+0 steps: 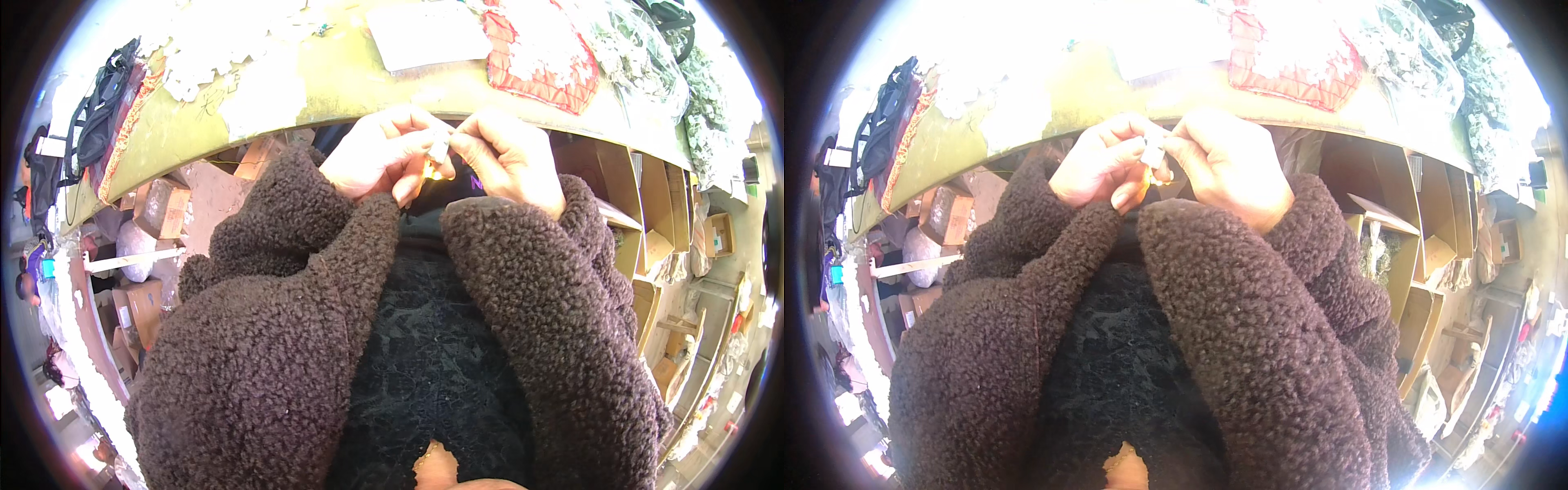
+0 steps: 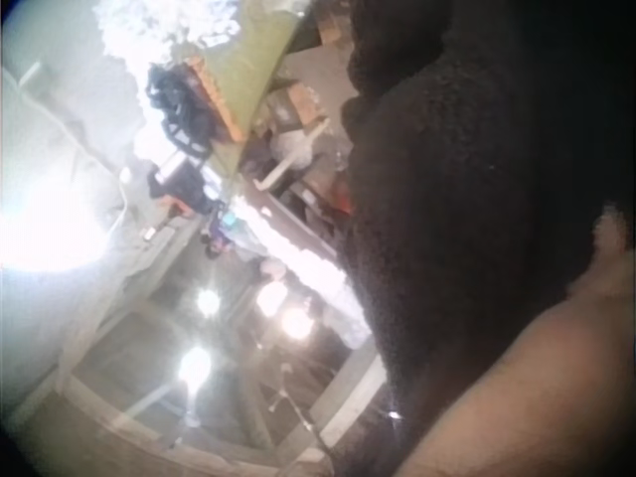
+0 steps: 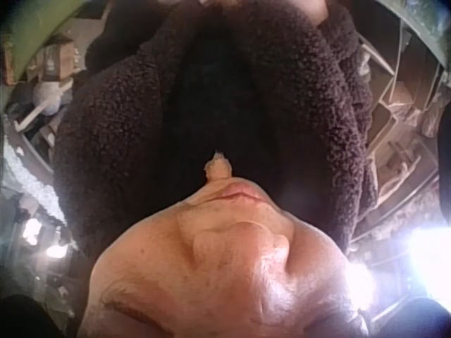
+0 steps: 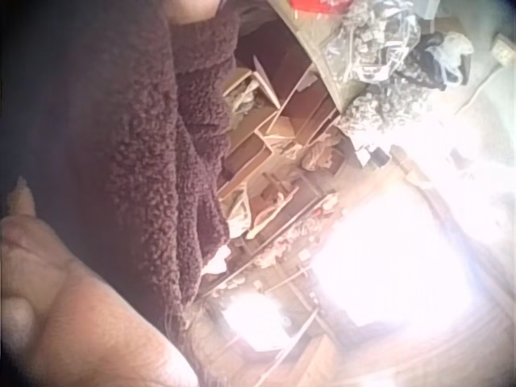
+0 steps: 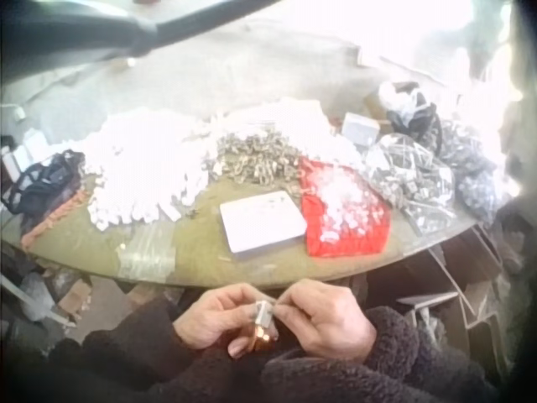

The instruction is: The person repeatedly picks up small metallic components and a white rectangular piece from a cluttered table, then manipulates them together with both hands. The person appears to be assembling or attaching the small parts to the white piece in a repetitive cycle.

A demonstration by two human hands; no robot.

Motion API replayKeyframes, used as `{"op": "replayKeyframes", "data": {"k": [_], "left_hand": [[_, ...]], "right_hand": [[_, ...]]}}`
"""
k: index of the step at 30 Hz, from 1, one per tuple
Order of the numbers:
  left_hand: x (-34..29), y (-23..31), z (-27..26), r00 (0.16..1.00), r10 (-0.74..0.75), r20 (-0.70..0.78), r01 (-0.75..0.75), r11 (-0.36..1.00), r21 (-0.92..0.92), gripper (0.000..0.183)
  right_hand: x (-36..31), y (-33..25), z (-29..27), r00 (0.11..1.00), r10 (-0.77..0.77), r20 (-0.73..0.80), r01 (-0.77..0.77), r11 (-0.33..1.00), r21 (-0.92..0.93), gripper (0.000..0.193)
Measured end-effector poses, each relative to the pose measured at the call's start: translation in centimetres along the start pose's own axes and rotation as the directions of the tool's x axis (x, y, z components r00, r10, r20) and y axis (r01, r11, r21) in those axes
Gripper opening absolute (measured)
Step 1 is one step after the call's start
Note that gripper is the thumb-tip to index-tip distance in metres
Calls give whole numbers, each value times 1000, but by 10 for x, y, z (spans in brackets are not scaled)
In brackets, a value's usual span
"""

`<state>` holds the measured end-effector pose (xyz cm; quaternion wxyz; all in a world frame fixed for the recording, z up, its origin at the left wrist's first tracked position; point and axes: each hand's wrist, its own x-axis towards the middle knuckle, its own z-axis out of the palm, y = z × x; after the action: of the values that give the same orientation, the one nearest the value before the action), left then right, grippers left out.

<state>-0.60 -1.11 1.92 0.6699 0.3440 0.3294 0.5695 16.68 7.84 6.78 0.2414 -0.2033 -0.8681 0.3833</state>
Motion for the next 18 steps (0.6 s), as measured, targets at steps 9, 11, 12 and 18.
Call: {"op": "replayKeyframes", "data": {"k": [9,11,12,18], "left_hand": [[0,-6,-1,997,-57,-46,56,998,-28,24],[0,-6,-1,996,-57,-68,56,998,-25,25],[0,-6,0,995,-53,-81,50,998,-44,25],[0,-5,4,987,-70,-141,54,992,-118,22]], "right_hand": [[-4,8,7,997,-10,70,15,997,-71,7],[-2,11,6,995,-2,100,21,982,-188,8],[-2,12,5,998,-40,58,49,983,-175,8],[-3,15,4,996,-85,-24,83,991,-101,7]]}}
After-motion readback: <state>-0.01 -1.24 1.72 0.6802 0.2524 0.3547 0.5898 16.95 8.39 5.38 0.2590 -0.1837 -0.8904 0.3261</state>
